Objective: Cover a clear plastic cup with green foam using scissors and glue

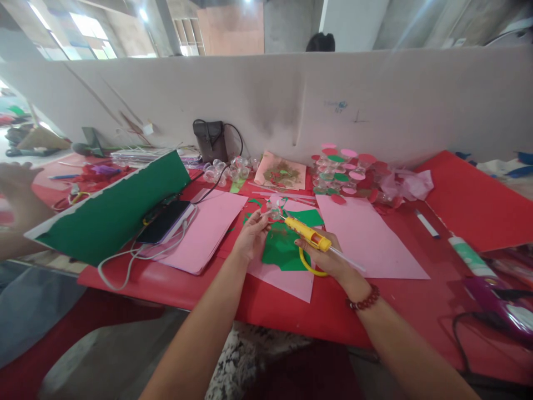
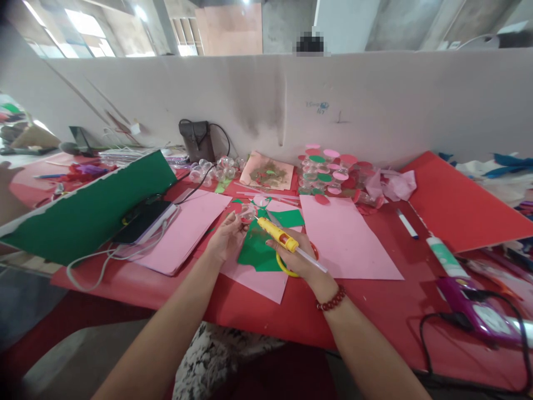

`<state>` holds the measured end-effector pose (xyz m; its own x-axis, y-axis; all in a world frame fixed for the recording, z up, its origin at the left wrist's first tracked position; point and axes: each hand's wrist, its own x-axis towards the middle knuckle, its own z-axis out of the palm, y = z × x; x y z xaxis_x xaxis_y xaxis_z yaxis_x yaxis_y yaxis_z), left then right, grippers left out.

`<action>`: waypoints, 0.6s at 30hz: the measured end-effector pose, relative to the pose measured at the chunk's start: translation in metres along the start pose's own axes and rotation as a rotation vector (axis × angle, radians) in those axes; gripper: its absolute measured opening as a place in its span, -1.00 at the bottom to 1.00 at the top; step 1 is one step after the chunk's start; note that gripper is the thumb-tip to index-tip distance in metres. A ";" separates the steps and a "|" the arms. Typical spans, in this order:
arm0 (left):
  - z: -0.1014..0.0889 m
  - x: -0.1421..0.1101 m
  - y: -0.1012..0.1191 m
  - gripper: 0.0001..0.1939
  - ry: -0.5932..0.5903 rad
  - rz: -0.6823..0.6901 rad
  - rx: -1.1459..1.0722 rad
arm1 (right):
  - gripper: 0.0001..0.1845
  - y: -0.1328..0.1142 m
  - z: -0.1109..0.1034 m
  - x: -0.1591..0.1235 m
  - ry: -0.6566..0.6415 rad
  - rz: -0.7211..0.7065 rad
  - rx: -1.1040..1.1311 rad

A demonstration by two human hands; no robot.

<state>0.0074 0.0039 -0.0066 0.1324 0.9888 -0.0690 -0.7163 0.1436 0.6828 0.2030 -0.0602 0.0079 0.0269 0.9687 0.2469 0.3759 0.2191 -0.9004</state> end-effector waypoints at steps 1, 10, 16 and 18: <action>-0.001 0.000 -0.001 -0.75 0.002 0.002 -0.002 | -0.60 -0.002 0.000 0.000 -0.009 -0.013 0.003; -0.002 0.000 0.000 -0.73 0.024 -0.024 0.030 | -0.60 0.015 -0.001 0.002 0.004 0.041 -0.007; -0.001 -0.001 0.001 -0.67 0.013 -0.036 0.047 | -0.58 0.006 -0.001 0.000 -0.029 0.035 -0.013; 0.000 -0.002 0.002 -0.67 0.003 -0.045 0.048 | -0.58 0.005 -0.001 -0.001 -0.034 0.026 -0.019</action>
<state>0.0061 0.0026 -0.0053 0.1615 0.9815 -0.1031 -0.6763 0.1862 0.7127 0.2056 -0.0601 0.0040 0.0057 0.9775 0.2109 0.3926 0.1918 -0.8995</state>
